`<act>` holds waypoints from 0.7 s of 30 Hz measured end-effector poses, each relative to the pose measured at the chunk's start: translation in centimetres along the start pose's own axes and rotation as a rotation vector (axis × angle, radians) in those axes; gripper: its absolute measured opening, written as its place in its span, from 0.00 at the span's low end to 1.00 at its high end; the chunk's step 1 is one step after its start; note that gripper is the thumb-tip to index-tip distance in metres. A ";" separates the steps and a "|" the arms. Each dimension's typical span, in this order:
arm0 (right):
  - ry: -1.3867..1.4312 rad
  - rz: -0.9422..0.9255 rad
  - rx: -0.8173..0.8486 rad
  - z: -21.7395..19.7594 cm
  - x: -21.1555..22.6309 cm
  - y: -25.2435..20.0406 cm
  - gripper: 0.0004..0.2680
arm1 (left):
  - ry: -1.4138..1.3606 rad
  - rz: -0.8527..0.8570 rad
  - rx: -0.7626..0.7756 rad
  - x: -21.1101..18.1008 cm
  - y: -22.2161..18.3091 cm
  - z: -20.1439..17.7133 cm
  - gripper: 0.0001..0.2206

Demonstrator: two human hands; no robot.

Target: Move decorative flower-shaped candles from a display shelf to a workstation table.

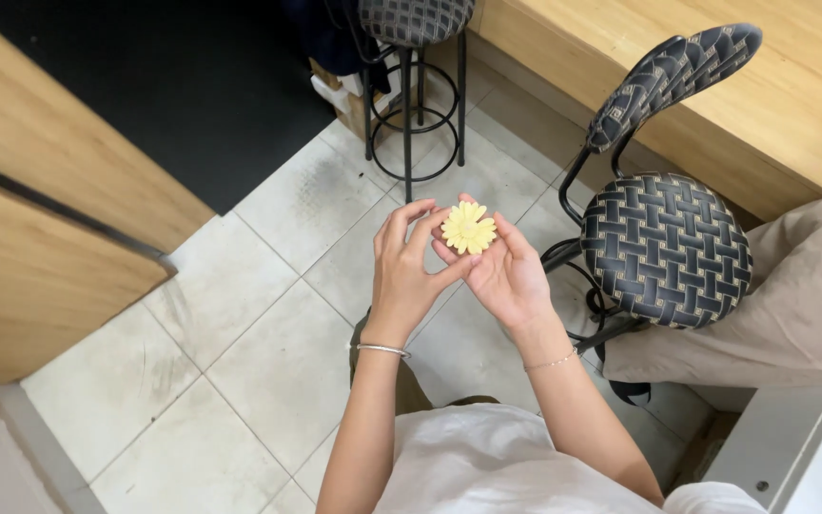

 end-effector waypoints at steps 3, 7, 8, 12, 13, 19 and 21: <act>-0.007 -0.054 -0.024 -0.7 1.6 5.6 0.19 | -0.012 0.046 0.036 3.2 5.8 1.5 0.26; -0.066 -0.175 -0.070 -1.1 4.6 13.7 0.19 | -0.014 0.157 0.117 7.3 14.8 4.0 0.26; -0.047 -0.215 -0.092 -1.0 5.2 15.8 0.18 | -0.033 0.175 0.150 8.4 17.1 4.6 0.26; -0.037 -0.301 -0.102 -1.0 7.6 23.0 0.18 | -0.063 0.242 0.217 11.8 25.0 6.5 0.25; -0.028 -0.324 -0.110 -1.1 8.0 24.5 0.18 | -0.070 0.254 0.238 12.5 26.8 7.0 0.25; 0.009 -0.438 -0.204 -3.2 12.7 30.1 0.18 | -0.099 0.306 0.319 14.9 34.6 12.0 0.26; -0.109 -0.445 -0.202 -4.7 15.1 31.4 0.17 | -0.090 0.288 0.315 15.7 36.7 14.6 0.26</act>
Point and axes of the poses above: each hand's wrist, its own y-axis towards the middle knuckle, its own z-axis out of the palm, x = y × z, the point moved 6 cm from there along y, towards the middle knuckle, and after that the axes turned 3 degrees about -z, right-handed, at the moved point
